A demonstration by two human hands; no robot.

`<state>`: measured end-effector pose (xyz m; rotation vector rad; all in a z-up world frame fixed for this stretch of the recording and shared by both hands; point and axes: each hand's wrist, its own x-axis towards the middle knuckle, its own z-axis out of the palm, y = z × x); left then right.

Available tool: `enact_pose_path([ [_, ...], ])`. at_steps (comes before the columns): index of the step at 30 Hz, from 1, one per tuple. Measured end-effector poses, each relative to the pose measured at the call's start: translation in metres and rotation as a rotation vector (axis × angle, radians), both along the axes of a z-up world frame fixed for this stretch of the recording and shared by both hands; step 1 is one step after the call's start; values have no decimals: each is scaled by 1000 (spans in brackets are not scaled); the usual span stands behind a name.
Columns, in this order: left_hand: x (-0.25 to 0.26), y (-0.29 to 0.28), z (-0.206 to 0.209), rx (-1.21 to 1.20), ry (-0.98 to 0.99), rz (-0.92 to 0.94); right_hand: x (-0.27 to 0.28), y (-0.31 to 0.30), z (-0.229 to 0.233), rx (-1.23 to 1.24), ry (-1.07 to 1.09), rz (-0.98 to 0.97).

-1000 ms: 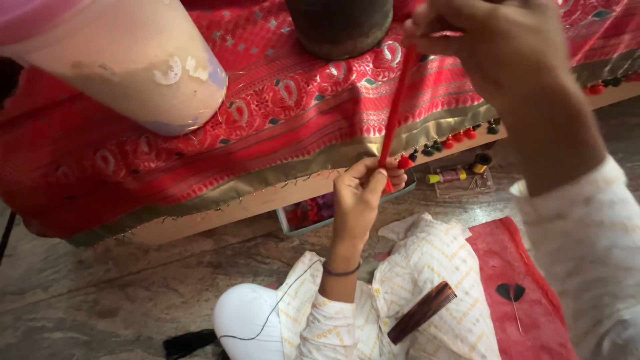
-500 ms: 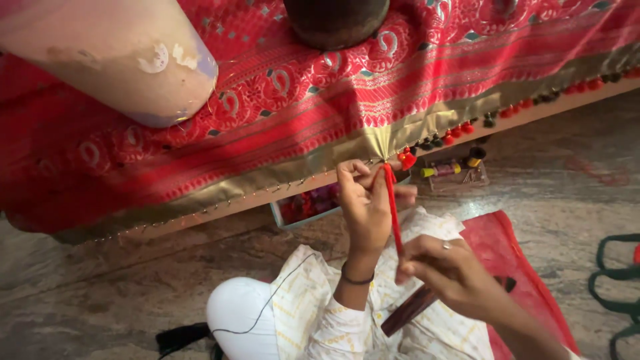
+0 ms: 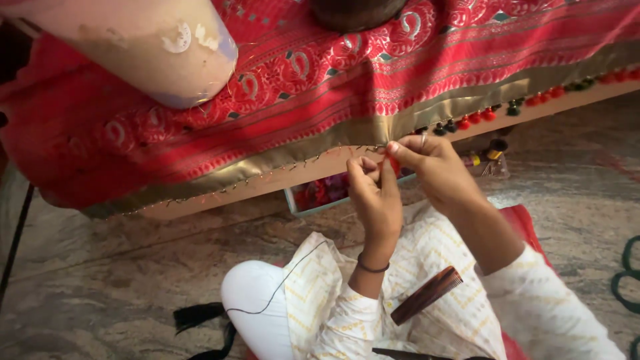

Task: Sew and attach a decorative pom-pom border to a piece of red fabric.

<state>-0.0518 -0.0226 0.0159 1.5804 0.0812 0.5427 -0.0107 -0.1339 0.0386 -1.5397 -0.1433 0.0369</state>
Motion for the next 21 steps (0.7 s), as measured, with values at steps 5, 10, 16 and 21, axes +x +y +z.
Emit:
enact_pose_path([
  [5, -12, 12, 2, -1, -46, -28, -22, -3, -4, 119, 68, -22],
  [10, -11, 25, 31, 153, -95, -33, -37, -10, -17, 153, 77, -25],
  [16, 20, 31, 6, -315, 84, -512, -39, -9, -11, 238, 112, -5],
  [21, 36, 36, -3, -380, 114, -740, -39, -15, -17, 357, 196, 44],
])
